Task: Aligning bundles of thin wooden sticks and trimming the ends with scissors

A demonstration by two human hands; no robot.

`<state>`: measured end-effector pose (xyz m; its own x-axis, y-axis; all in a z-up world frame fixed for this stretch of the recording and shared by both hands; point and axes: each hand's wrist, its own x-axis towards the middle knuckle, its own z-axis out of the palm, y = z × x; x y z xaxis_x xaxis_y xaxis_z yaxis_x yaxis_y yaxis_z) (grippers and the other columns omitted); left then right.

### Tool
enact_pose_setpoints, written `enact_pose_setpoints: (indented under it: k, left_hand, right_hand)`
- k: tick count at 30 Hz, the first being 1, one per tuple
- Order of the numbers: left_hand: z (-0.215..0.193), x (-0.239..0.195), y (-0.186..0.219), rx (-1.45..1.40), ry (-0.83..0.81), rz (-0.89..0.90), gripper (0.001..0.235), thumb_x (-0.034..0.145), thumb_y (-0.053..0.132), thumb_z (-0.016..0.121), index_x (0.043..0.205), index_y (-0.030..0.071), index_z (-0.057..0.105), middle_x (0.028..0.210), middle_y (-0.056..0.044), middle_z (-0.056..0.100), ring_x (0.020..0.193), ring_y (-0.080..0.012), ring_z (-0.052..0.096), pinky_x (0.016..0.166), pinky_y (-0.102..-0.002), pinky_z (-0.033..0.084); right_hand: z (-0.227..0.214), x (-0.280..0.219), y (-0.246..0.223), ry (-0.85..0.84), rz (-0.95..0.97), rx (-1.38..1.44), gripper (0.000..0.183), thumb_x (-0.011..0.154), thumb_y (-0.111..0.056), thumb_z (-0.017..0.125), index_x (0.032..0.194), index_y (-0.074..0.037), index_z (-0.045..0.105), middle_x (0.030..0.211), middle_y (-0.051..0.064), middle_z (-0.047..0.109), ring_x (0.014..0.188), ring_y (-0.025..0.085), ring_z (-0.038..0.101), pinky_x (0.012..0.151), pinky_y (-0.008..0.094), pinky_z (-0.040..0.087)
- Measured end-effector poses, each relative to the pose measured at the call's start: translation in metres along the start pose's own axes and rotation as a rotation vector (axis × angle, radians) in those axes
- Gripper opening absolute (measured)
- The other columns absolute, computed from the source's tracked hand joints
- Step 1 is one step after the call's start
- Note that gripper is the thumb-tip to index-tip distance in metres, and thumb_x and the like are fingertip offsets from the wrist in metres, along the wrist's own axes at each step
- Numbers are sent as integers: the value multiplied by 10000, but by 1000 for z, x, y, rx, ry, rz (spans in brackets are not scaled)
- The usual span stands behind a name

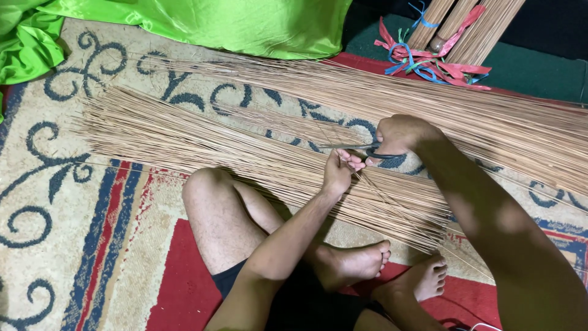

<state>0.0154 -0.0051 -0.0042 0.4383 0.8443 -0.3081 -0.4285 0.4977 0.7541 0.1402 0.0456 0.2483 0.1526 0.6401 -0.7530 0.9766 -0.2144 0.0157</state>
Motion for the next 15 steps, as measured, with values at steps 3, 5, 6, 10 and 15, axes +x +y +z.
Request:
enact_pose_setpoints:
  k: [3, 5, 6, 10, 15]
  left_hand:
    - [-2, -1, -3, -18, 4, 0, 176, 1118, 39, 245, 1097, 74, 416, 914, -190, 690, 843, -288, 758, 853, -461, 622]
    - [-5, 2, -14, -14, 3, -10, 183, 1120, 44, 236, 1099, 78, 414, 921, -184, 691, 854, -283, 757, 868, -455, 616]
    - [-6, 4, -19, -11, 2, -18, 189, 1122, 48, 226, 1102, 81, 411, 927, -178, 691, 866, -277, 755, 884, -448, 610]
    - [-7, -4, -15, -30, 12, -20, 175, 1118, 42, 238, 1103, 74, 409, 922, -176, 687, 851, -261, 758, 857, -437, 624]
    - [-9, -6, -21, -36, 21, 14, 192, 1112, 13, 220, 1102, 75, 400, 945, -191, 679, 880, -288, 751, 897, -495, 600]
  right_hand:
    - [0, 3, -2, 1, -1, -40, 503, 653, -503, 848, 1003, -141, 837, 1045, 229, 778, 1086, 409, 733, 902, 507, 584]
    - [0, 3, -4, -2, -9, -42, 497, 655, -501, 847, 993, -137, 836, 1050, 243, 775, 1086, 426, 728, 899, 512, 580]
    - [0, 3, -5, -4, -18, -45, 490, 658, -499, 846, 983, -133, 835, 1054, 257, 772, 1086, 443, 724, 897, 517, 576]
    - [1, -1, -8, -10, -38, -90, 537, 665, -506, 848, 1051, -133, 820, 1065, 246, 771, 1099, 425, 725, 906, 507, 580]
    - [20, 18, 2, 59, -133, -83, 477, 689, -404, 850, 1055, -99, 820, 1043, 274, 769, 1056, 465, 729, 891, 539, 589]
